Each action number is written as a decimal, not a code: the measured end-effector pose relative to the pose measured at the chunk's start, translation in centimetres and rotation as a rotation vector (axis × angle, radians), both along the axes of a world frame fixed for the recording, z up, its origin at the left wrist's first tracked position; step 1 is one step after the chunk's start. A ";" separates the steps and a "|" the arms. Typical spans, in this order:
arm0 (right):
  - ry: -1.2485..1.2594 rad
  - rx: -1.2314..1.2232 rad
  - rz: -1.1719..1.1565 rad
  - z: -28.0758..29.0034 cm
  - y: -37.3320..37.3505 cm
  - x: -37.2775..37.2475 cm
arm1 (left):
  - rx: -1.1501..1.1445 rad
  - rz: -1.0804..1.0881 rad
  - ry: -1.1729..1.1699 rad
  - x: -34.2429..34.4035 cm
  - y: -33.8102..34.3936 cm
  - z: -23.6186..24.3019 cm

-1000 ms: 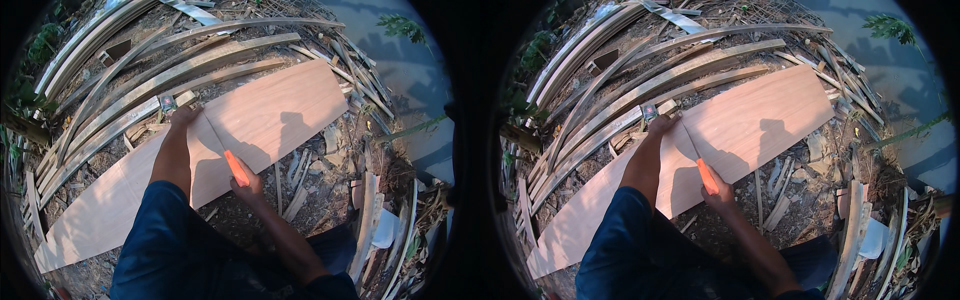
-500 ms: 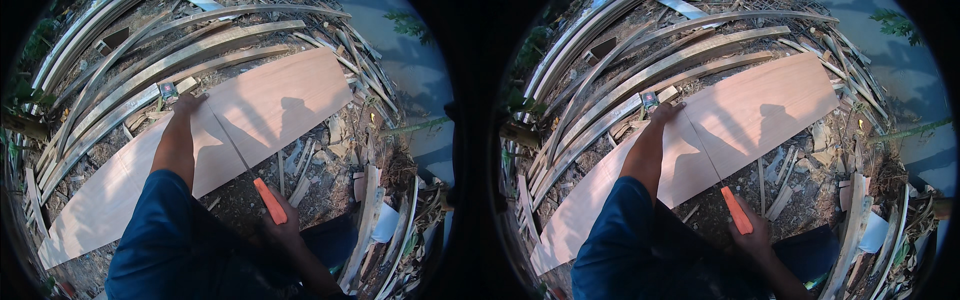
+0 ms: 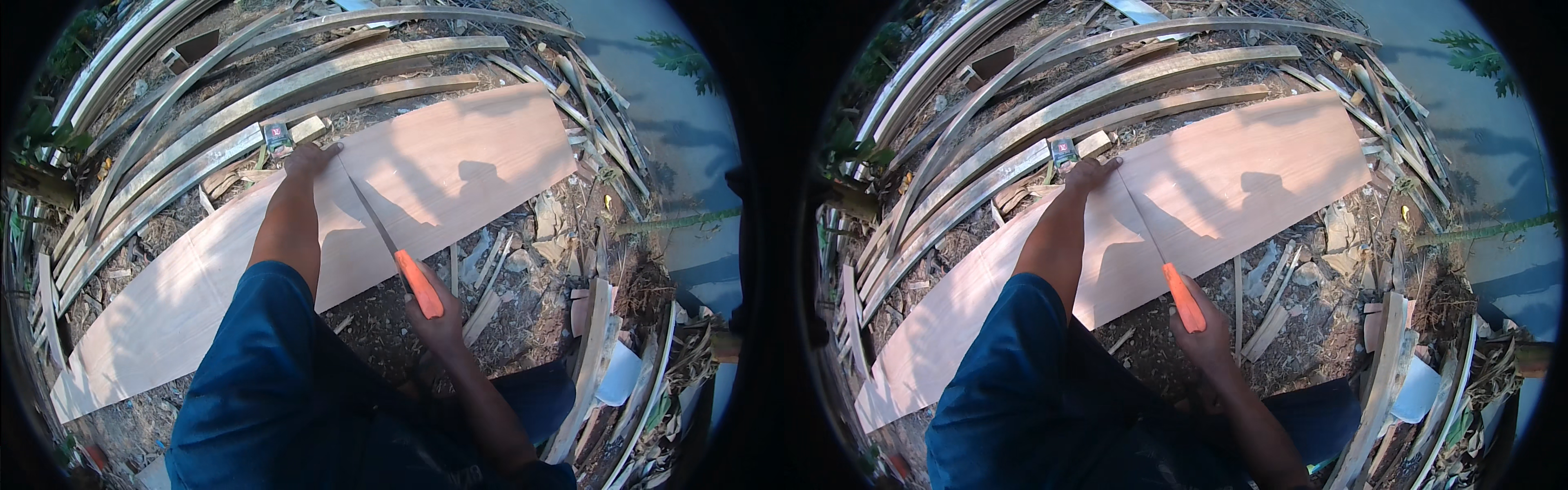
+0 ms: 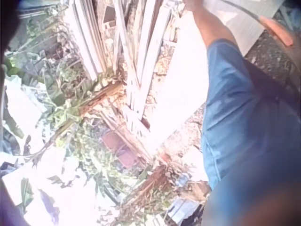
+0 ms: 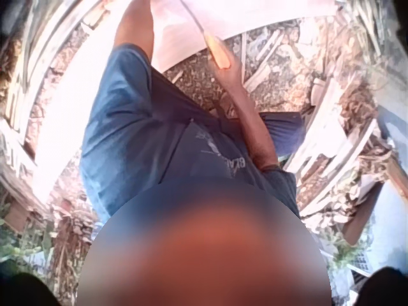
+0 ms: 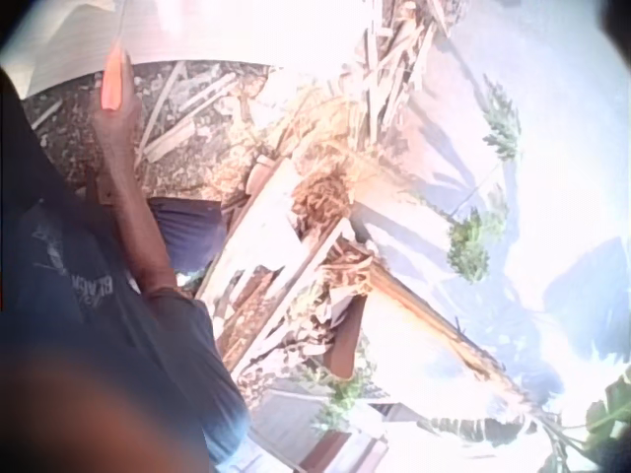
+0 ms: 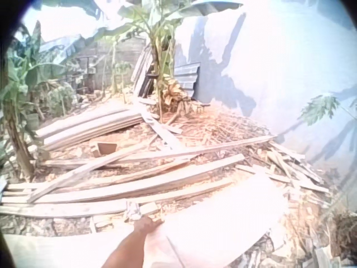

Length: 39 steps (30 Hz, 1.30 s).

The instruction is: The person hammers nails into a long wooden plank, measures and marks it with a tape measure and marker, then uses a hand saw to cut the plank along the marked line. The cut piece is separated from the main plank.

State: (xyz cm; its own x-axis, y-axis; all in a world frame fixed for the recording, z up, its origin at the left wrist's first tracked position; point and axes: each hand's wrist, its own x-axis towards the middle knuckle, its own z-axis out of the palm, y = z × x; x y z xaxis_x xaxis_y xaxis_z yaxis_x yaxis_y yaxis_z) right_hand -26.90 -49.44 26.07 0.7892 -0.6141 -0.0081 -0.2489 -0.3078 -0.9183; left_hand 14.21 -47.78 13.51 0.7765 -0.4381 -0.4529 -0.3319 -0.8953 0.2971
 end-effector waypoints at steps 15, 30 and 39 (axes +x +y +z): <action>0.077 0.133 0.031 -1.1 -1.4 2.4 | 0.006 0.065 0.025 -0.3 0.0 0.2; -0.004 0.081 0.055 -1.2 -1.5 -0.2 | -0.022 0.049 -0.019 -0.1 0.1 -0.3; 0.048 0.079 0.038 3.0 -0.1 -3.6 | -0.030 0.061 0.023 -0.5 0.1 0.5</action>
